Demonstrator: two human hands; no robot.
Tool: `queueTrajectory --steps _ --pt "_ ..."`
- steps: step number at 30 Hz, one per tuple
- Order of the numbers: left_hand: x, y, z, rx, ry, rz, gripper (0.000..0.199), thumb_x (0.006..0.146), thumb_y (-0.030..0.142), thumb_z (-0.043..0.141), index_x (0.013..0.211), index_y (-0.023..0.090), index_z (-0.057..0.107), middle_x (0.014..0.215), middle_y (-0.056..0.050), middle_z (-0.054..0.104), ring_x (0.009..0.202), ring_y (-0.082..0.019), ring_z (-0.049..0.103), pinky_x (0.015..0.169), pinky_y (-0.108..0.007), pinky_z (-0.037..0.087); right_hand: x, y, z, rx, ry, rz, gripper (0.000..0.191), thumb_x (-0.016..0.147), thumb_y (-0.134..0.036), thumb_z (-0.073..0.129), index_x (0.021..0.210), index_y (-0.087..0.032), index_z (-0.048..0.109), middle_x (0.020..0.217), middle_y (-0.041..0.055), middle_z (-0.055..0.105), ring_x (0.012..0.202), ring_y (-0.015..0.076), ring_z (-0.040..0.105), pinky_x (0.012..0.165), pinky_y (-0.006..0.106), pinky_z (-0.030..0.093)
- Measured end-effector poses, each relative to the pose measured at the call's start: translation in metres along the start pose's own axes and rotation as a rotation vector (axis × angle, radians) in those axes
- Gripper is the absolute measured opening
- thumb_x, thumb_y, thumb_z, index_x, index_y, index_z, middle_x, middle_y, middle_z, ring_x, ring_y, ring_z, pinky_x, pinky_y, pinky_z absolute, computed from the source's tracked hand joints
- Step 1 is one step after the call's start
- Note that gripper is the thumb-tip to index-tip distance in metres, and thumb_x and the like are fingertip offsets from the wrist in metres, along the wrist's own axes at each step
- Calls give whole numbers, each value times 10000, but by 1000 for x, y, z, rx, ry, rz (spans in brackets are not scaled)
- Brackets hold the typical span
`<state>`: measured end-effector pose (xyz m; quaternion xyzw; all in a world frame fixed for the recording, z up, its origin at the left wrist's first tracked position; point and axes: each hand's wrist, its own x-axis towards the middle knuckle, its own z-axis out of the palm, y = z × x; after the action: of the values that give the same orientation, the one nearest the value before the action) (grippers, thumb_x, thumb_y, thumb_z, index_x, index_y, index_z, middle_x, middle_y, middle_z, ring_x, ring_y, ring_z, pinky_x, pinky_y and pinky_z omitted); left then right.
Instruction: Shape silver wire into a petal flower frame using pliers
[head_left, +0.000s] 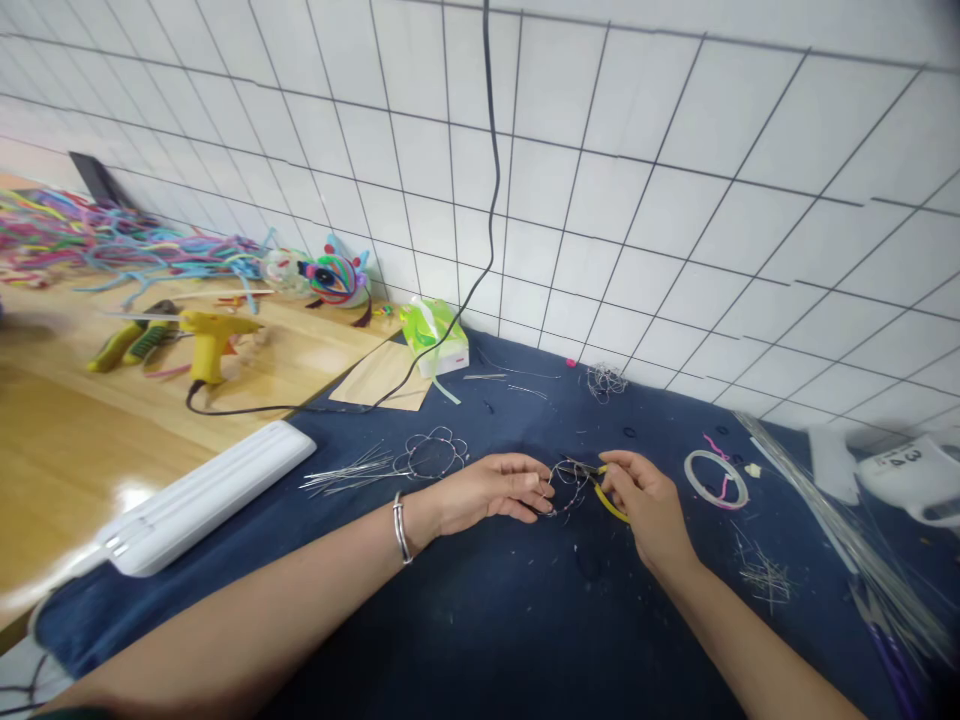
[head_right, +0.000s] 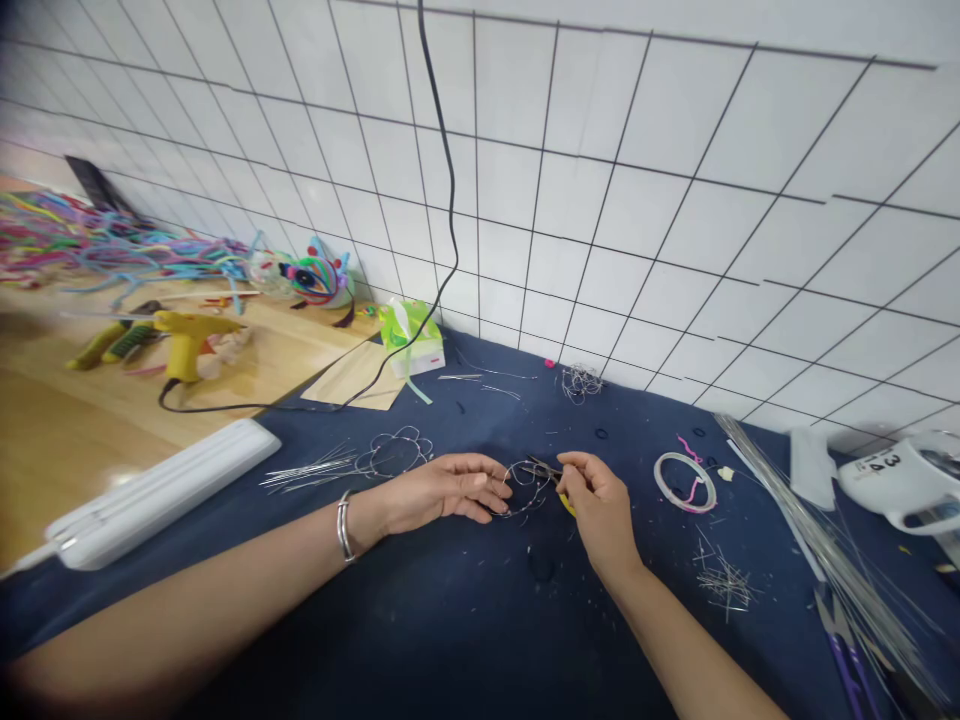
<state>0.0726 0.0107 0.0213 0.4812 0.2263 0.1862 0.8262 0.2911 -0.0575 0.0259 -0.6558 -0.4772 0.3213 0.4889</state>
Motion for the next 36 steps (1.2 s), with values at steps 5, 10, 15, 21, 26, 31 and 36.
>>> queueTrajectory --steps 5,10,15,21,26,31,36 --pt "0 -4 4 103 36 9 381 714 250 666 1059 159 533 1060 -125 586 932 -220 598 810 -364 454 -2 -2 2 21 -8 11 271 780 -362 493 936 -173 608 658 -3 545 533 97 428 505 218 344" --pt "2 -8 7 130 110 19 348 742 301 629 1040 151 530 1003 -119 606 856 -204 620 752 -347 475 -3 -1 2 7 -22 0 259 790 -352 481 938 -179 606 653 -5 545 544 103 434 516 220 354" --pt "2 -8 11 129 162 22 389 744 297 622 1089 167 497 991 -109 608 812 -186 627 713 -328 488 -6 -1 4 -53 -47 -28 269 800 -360 454 931 -186 612 652 -2 563 554 113 459 547 234 382" --pt "2 -10 15 237 186 59 400 763 255 585 1140 186 471 1017 -106 591 806 -185 626 699 -328 493 -10 -8 4 -122 -62 -59 261 804 -346 439 919 -192 617 658 1 582 567 123 481 556 236 386" --pt "4 -15 11 219 203 55 337 773 246 563 1096 167 502 972 -101 607 768 -174 629 685 -323 497 -9 -5 6 -135 -76 -70 244 805 -324 432 911 -200 614 657 -6 583 567 122 486 555 234 385" --pt "6 -19 6 148 192 53 334 777 289 565 1074 151 501 918 -102 622 707 -160 630 618 -284 500 -9 3 9 -128 -73 -86 256 802 -316 420 909 -189 614 649 -3 574 562 124 488 568 245 395" --pt "6 -19 -1 233 194 2 330 789 310 533 1086 170 498 873 -77 632 579 -126 615 496 -237 480 -8 8 10 -115 -81 -100 268 814 -312 398 916 -207 623 674 -2 568 572 122 486 562 242 392"
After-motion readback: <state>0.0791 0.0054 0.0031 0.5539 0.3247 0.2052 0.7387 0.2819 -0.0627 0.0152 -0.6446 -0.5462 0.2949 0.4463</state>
